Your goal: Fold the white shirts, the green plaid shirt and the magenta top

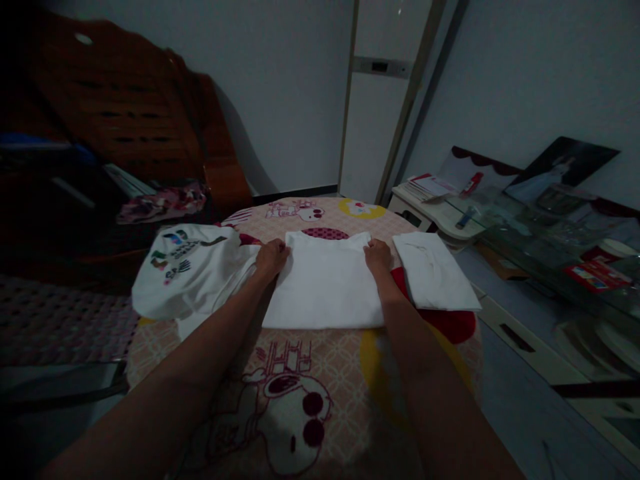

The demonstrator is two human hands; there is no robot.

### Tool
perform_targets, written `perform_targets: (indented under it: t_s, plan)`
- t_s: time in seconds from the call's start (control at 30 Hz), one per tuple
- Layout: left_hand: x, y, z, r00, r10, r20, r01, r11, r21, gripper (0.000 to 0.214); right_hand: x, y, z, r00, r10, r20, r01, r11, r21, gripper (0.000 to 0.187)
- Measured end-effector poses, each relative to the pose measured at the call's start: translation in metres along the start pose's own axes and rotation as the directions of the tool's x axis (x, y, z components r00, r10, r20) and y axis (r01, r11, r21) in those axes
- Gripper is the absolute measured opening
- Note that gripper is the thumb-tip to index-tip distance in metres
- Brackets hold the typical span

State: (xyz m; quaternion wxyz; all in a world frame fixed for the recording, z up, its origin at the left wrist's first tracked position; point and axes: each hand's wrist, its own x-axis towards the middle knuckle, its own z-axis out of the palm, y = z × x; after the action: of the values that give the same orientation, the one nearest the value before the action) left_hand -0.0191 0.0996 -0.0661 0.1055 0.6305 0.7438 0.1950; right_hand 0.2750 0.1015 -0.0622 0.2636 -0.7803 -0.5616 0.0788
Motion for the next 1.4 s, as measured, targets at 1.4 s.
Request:
perform_targets:
  t_s: [1.4]
  plan:
    - [-0.102, -0.043, -0.041, 0.923, 0.205, 0.325, -0.129, 0.962, -0.241, 0.024, -0.127, 0.061, -0.063, 0.982, -0.051, 0.179, 0.003, 0.967, 0.256, 0.015]
